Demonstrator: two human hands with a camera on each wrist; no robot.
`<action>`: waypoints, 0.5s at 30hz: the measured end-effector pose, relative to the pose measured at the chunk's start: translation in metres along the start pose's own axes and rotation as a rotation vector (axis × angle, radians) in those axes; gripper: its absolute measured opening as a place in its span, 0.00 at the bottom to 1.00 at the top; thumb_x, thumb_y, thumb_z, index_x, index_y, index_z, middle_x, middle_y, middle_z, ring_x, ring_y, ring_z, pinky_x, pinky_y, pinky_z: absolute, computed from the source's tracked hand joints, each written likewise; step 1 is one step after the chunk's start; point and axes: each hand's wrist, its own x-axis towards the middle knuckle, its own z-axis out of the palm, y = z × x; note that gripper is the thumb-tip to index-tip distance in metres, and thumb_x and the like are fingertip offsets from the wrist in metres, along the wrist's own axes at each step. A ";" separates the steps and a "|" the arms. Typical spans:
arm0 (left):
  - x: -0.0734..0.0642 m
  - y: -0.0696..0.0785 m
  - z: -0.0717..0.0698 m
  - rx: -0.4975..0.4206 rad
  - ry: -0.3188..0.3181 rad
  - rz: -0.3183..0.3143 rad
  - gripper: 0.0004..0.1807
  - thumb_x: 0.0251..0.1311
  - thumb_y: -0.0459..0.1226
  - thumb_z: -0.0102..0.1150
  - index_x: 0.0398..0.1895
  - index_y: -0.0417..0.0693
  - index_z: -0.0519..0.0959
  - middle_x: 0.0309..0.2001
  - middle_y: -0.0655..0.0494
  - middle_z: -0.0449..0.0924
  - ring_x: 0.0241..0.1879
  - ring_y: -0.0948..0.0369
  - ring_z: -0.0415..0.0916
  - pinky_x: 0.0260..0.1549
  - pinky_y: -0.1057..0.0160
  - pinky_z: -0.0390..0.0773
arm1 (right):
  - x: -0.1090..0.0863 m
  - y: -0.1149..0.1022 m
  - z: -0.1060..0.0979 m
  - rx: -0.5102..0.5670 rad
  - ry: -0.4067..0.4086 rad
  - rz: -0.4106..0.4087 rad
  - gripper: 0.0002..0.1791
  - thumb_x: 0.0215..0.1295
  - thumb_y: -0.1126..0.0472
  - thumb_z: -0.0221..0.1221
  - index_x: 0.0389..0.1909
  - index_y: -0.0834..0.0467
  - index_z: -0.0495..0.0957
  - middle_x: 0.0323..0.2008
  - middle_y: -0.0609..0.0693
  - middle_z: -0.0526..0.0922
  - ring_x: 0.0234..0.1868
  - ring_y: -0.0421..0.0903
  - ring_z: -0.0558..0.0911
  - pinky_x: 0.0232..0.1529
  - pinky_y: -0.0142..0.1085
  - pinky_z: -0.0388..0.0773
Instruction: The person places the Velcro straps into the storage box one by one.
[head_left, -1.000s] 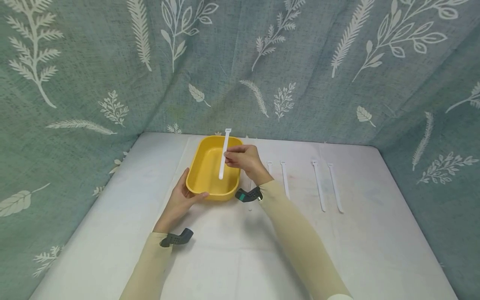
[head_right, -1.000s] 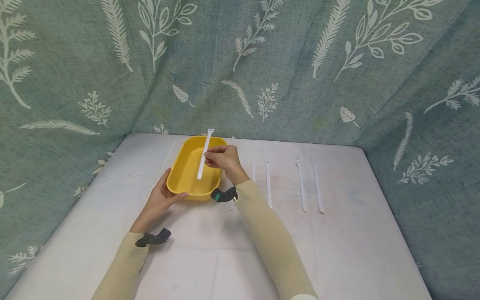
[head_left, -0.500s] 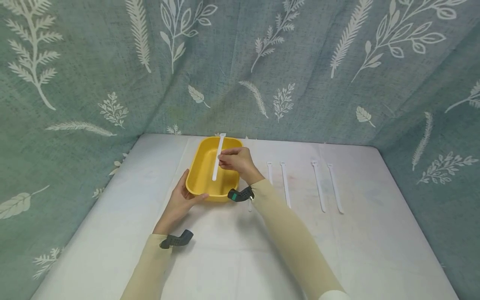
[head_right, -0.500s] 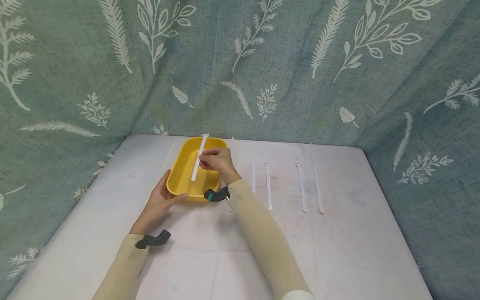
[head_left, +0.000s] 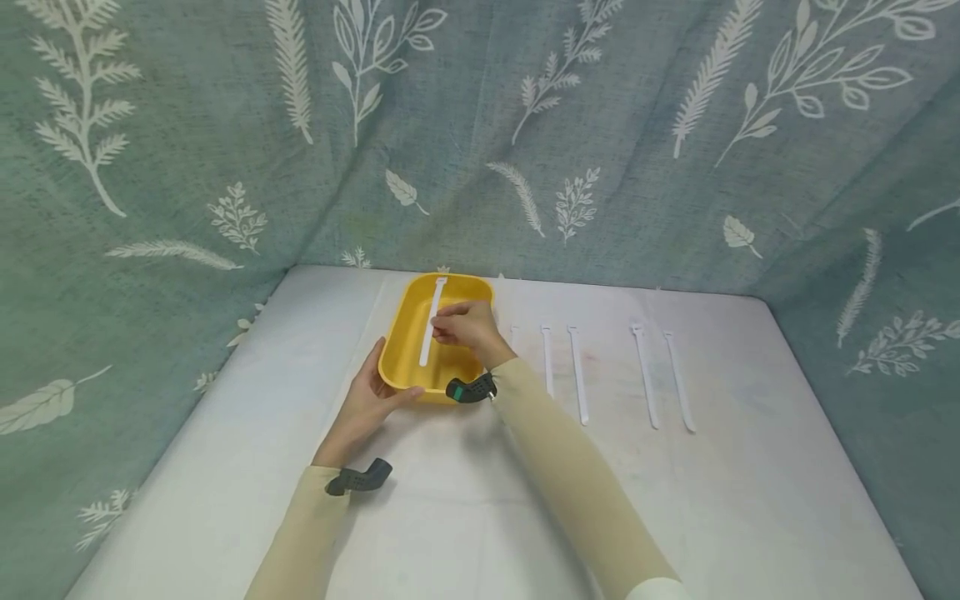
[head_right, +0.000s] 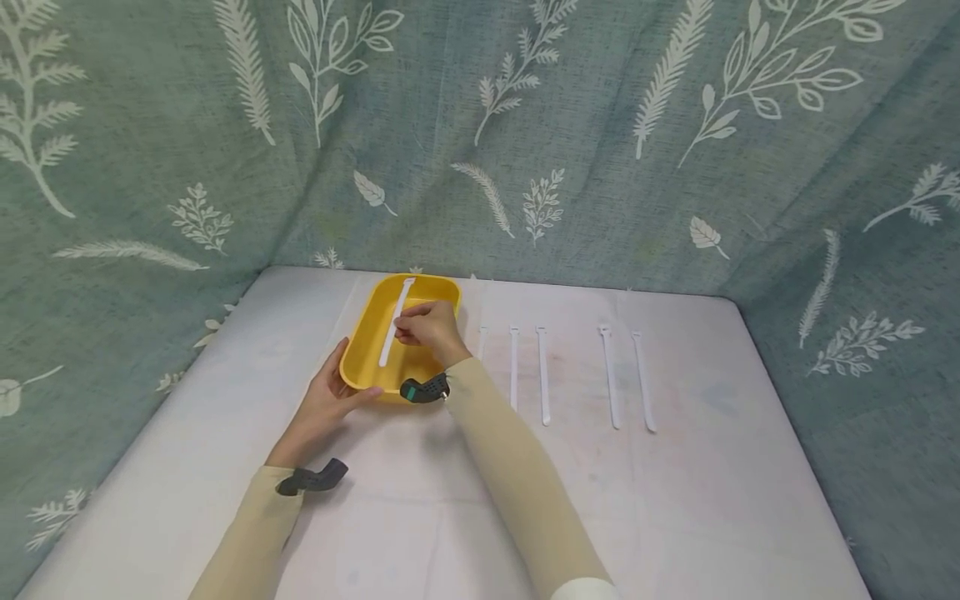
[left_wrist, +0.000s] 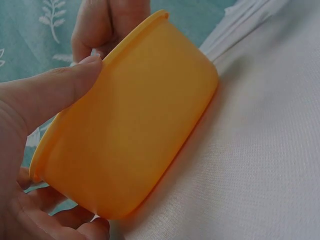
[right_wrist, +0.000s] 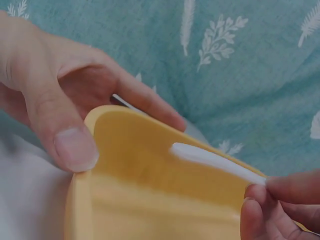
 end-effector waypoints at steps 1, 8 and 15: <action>0.000 0.000 0.000 0.003 -0.002 -0.003 0.62 0.62 0.40 0.74 0.86 0.59 0.35 0.83 0.49 0.53 0.80 0.49 0.59 0.79 0.52 0.66 | 0.000 0.001 0.000 -0.010 -0.003 0.001 0.12 0.67 0.70 0.66 0.48 0.71 0.82 0.28 0.51 0.85 0.26 0.41 0.86 0.45 0.40 0.93; 0.001 -0.001 0.000 -0.017 -0.005 -0.003 0.64 0.60 0.41 0.75 0.86 0.57 0.35 0.83 0.49 0.51 0.81 0.49 0.57 0.80 0.49 0.65 | 0.004 0.004 0.002 -0.001 -0.002 0.017 0.10 0.66 0.71 0.66 0.46 0.71 0.82 0.26 0.52 0.85 0.25 0.42 0.86 0.57 0.51 0.89; -0.001 0.000 0.000 -0.016 0.000 -0.012 0.64 0.61 0.41 0.75 0.86 0.56 0.34 0.84 0.48 0.49 0.81 0.48 0.56 0.80 0.50 0.64 | 0.007 0.007 0.006 -0.002 0.000 0.018 0.07 0.65 0.73 0.66 0.42 0.72 0.82 0.24 0.53 0.85 0.24 0.43 0.86 0.57 0.52 0.88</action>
